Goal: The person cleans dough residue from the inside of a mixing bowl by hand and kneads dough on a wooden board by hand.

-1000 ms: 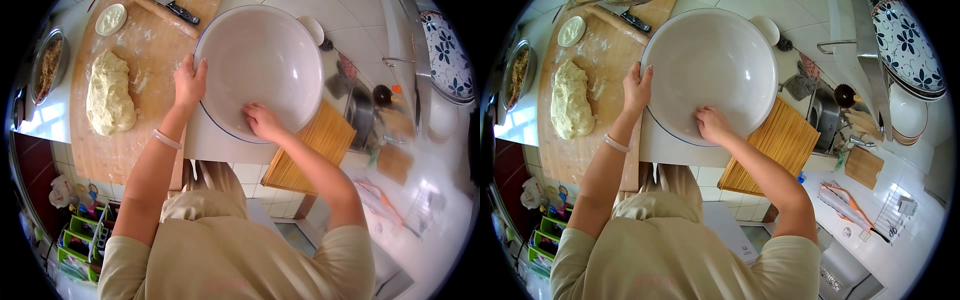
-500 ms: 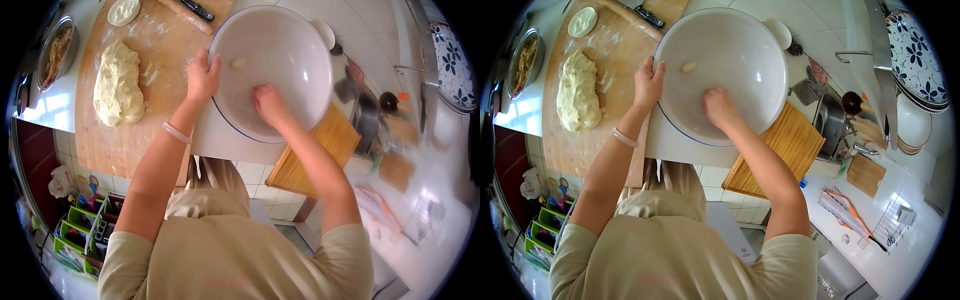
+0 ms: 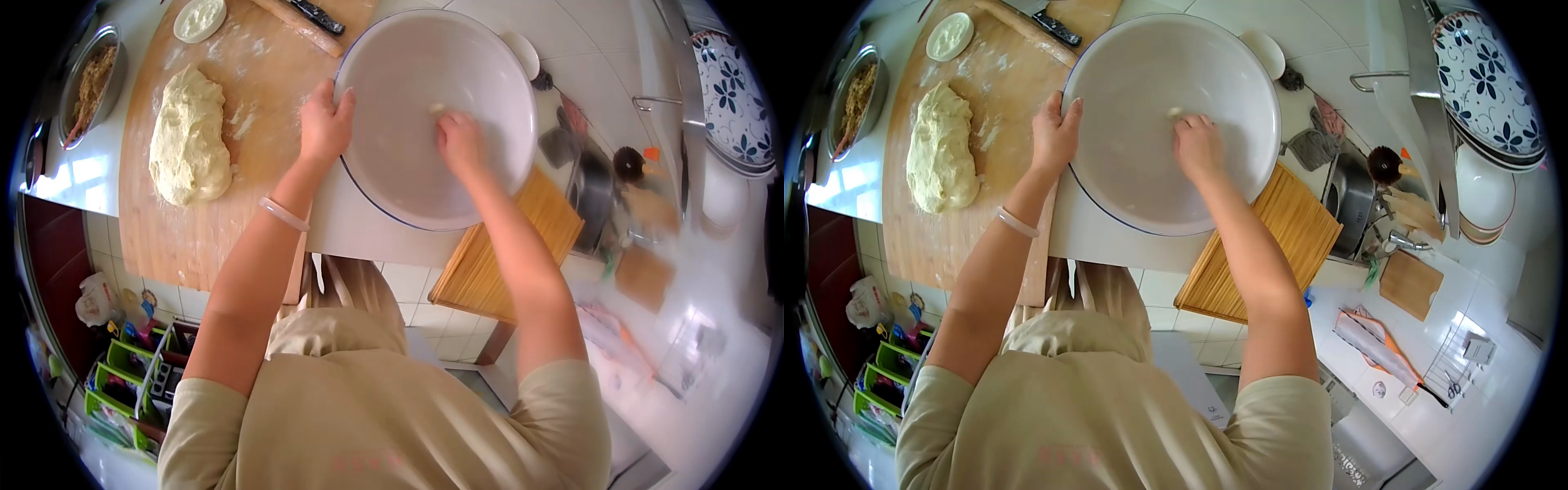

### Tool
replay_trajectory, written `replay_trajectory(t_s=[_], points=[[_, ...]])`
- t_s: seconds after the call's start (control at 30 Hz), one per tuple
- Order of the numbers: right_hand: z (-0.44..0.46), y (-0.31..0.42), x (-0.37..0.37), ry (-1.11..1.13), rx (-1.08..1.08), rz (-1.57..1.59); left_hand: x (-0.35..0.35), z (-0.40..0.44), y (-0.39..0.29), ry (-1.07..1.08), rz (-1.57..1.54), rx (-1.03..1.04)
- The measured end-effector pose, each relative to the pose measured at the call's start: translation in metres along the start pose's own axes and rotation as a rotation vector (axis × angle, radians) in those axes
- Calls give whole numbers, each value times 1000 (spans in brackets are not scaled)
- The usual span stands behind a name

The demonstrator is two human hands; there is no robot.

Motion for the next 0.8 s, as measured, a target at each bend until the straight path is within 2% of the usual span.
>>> replay_trajectory(t_s=[0.03,0.1,0.13,0.2,0.23,0.3,0.33,0.4,0.43,0.5,0.63,0.67,0.73,0.8], points=[[7,4,1,2,-6,3,0,-1,0,3,4,-3],[29,26,-11,-196,-129,37,0,-1,1,-17,15,10],[38,30,-15,-199,-126,36,0,0,1,-31,23,28],[51,16,-19,-127,117,-70,2,2,2,-12,16,10],[52,4,-11,-127,120,-70,2,2,4,6,10,-16],[39,-17,16,-190,-101,-135,0,1,3,9,25,-18],[23,-29,21,-188,-98,-136,0,1,2,8,35,-16],[-1,-61,26,-165,112,-41,3,3,1,-16,45,42],[-2,-54,25,-162,107,-37,0,2,1,-42,65,94],[-11,-28,25,-29,127,-68,-1,-2,1,-32,39,50],[-13,75,8,29,-140,204,0,0,3,-33,22,14],[-19,82,4,26,-147,207,-1,0,4,-41,23,15],[-29,83,16,231,102,608,1,1,4,-23,23,43],[-44,73,25,348,192,762,7,0,22,-72,17,74]])
Point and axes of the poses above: each hand's wrist, its own z-axis towards the middle knuckle, its own x-axis out of the palm, y = z × x, the point moved 6 cm from there along z, towards the middle knuckle, and after that the axes turned 14 degrees about -x, right-handed, at the moved point
